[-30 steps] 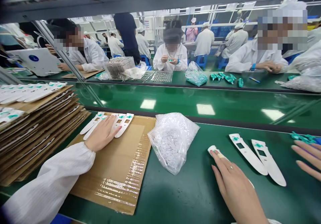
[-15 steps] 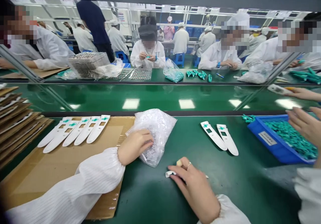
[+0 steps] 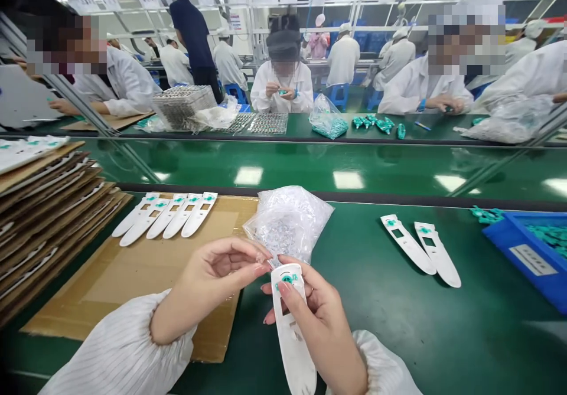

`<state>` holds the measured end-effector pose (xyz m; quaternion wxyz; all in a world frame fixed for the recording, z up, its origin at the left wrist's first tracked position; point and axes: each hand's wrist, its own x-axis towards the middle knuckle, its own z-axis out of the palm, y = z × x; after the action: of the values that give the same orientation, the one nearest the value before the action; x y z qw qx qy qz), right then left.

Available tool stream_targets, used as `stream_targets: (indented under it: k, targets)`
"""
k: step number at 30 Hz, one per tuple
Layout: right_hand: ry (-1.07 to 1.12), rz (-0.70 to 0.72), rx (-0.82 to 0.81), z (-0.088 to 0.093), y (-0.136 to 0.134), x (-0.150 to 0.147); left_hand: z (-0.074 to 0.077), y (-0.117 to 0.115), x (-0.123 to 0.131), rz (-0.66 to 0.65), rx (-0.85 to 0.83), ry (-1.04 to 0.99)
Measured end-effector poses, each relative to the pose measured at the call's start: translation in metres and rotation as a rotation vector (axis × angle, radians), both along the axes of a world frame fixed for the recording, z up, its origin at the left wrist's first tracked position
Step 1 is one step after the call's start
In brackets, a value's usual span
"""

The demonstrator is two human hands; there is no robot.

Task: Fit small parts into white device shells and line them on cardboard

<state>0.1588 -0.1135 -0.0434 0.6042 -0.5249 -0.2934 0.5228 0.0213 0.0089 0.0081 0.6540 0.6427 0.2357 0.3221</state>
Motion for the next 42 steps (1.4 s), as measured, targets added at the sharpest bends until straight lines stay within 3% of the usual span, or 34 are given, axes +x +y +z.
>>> stream_targets:
  k: [5, 11, 18, 22, 27, 35, 38, 42]
  targets:
    - [0.01, 0.033, 0.012, 0.001, 0.006, -0.01, -0.005, -0.006, -0.015, 0.063, 0.043, -0.084]
    - [-0.062, -0.026, 0.003, -0.006, 0.013, -0.016, -0.024, -0.008, -0.029, 0.212, 0.42, 0.091]
    - [-0.092, 0.001, 0.004, -0.006, 0.028, -0.02, -0.031, -0.025, -0.034, 0.222, 0.553, 0.256]
    - [0.07, 0.037, -0.038, -0.007, 0.03, -0.02, -0.035, -0.029, -0.038, 0.228, 0.666, 0.26]
    - [0.31, 0.097, -0.184, -0.008, 0.029, -0.022, -0.041, -0.026, -0.041, 0.147, 0.939, 0.179]
    - [0.4, 0.179, -0.214, -0.012, 0.023, -0.024, -0.037, -0.013, -0.047, 0.111, 1.255, 0.222]
    - [0.415, 0.195, -0.221, -0.012, 0.022, -0.026, -0.039, -0.01, -0.047, 0.111, 1.248, 0.212]
    - [0.282, 0.205, -0.149, -0.015, 0.021, -0.027, -0.037, -0.011, -0.044, 0.23, 1.147, 0.209]
